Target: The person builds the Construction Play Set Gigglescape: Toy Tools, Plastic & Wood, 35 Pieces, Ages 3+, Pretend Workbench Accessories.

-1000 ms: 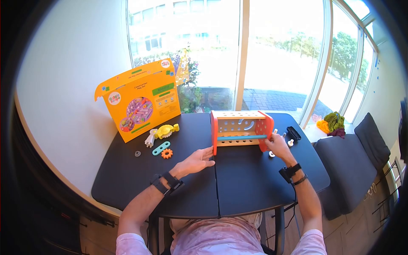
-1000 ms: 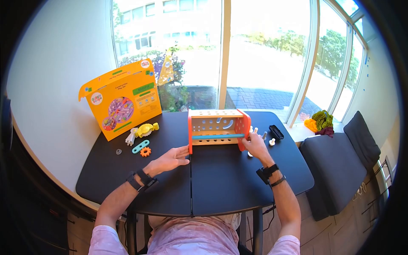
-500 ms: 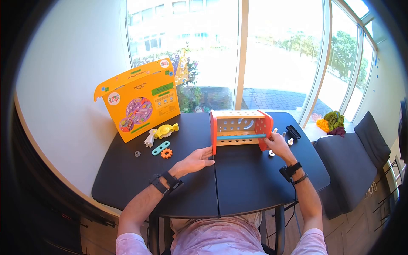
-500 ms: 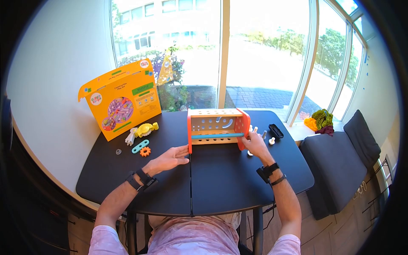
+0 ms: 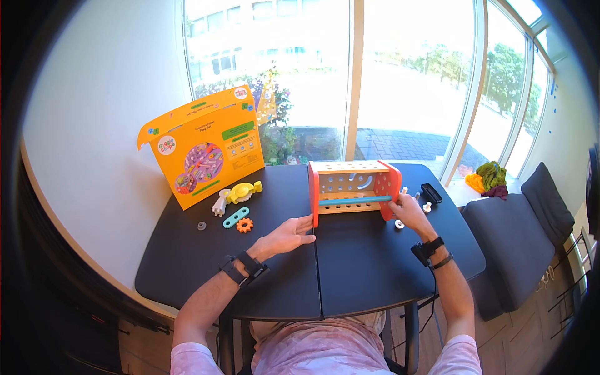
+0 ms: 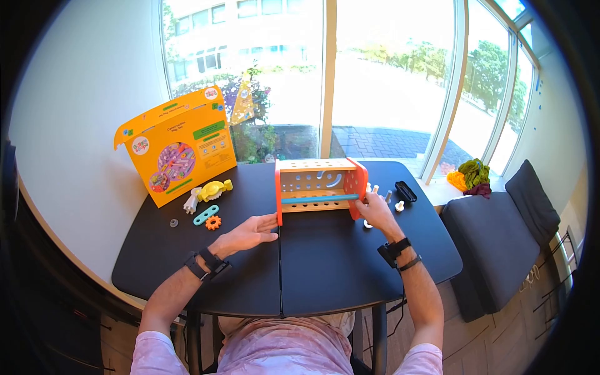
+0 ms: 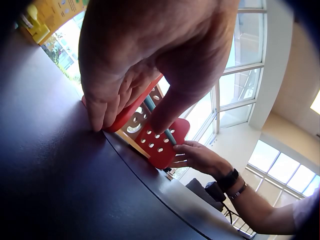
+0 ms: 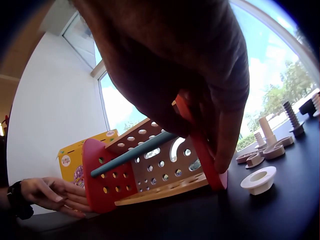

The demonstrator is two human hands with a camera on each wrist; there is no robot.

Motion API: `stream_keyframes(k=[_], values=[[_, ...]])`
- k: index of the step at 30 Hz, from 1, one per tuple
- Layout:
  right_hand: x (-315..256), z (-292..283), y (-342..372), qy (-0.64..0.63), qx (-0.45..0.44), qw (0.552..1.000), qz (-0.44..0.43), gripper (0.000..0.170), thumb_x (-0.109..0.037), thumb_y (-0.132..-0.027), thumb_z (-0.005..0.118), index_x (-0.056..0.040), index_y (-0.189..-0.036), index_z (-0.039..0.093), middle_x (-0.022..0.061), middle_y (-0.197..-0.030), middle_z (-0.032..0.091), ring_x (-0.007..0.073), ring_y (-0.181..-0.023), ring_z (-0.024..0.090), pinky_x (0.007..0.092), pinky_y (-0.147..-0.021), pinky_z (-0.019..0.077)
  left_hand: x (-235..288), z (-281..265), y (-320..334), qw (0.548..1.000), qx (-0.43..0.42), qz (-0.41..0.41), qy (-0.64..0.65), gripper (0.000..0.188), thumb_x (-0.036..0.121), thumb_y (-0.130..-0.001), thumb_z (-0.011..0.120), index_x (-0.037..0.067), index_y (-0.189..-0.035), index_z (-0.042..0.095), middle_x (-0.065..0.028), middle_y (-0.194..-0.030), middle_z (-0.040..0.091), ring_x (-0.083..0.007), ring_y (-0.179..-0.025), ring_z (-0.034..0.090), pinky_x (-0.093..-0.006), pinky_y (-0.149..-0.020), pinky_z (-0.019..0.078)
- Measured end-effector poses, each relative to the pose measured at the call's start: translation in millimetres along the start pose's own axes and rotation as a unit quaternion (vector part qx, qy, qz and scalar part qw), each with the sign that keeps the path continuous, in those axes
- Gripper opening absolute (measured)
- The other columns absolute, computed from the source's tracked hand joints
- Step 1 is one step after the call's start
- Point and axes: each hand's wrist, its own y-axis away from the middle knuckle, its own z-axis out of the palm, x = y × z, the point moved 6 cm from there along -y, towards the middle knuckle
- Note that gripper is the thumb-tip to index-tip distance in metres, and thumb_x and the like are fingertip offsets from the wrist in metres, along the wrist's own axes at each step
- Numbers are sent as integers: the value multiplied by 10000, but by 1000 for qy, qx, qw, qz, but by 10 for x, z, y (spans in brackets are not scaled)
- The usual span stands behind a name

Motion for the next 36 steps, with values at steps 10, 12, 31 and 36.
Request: stream_keyframes(k=[10, 12, 31, 36], values=[[-137, -378, 163, -119, -36, 992, -33, 533, -99, -971, 785, 94, -1454, 669, 218, -1253, 807, 279, -1097, 802, 372, -949, 656, 102, -236, 290, 996, 55, -10, -68, 788, 156, -1114, 690, -92, -1730, 266, -294, -1804, 302, -368, -1687, 311, -445, -1378, 285], [-163, -529, 218, -102, -21, 994, -20, 508, -105, -982, 776, 101, -1436, 681, 214, -1296, 797, 265, -1096, 798, 360, -950, 651, 180, -286, 446, 993, 67, -8, -93, 798, 186, -1114, 695, -105, -1723, 269, -314, -1798, 301, -378, -1679, 329, -448, -1372, 298], [221, -1470, 476, -64, 106, 992, -4, 445, -164, -1022, 774, 25, -1421, 720, 175, -1342, 772, 212, -1090, 775, 323, -885, 640, 454, -481, 1917, 944, 244, -19, -223, 719, 232, -1021, 829, 36, -1650, 540, -234, -1563, 666, -341, -1415, 677, -472, -1179, 546], [276, -1519, 462, -13, 127, 992, 11, 459, -168, -1029, 747, 5, -1452, 707, 172, -1410, 755, 283, -1207, 756, 402, -1015, 616, 426, -519, 2028, 941, 258, -33, -217, 696, 200, -1022, 826, 55, -1645, 550, -205, -1544, 681, -312, -1386, 688, -457, -1167, 551]])
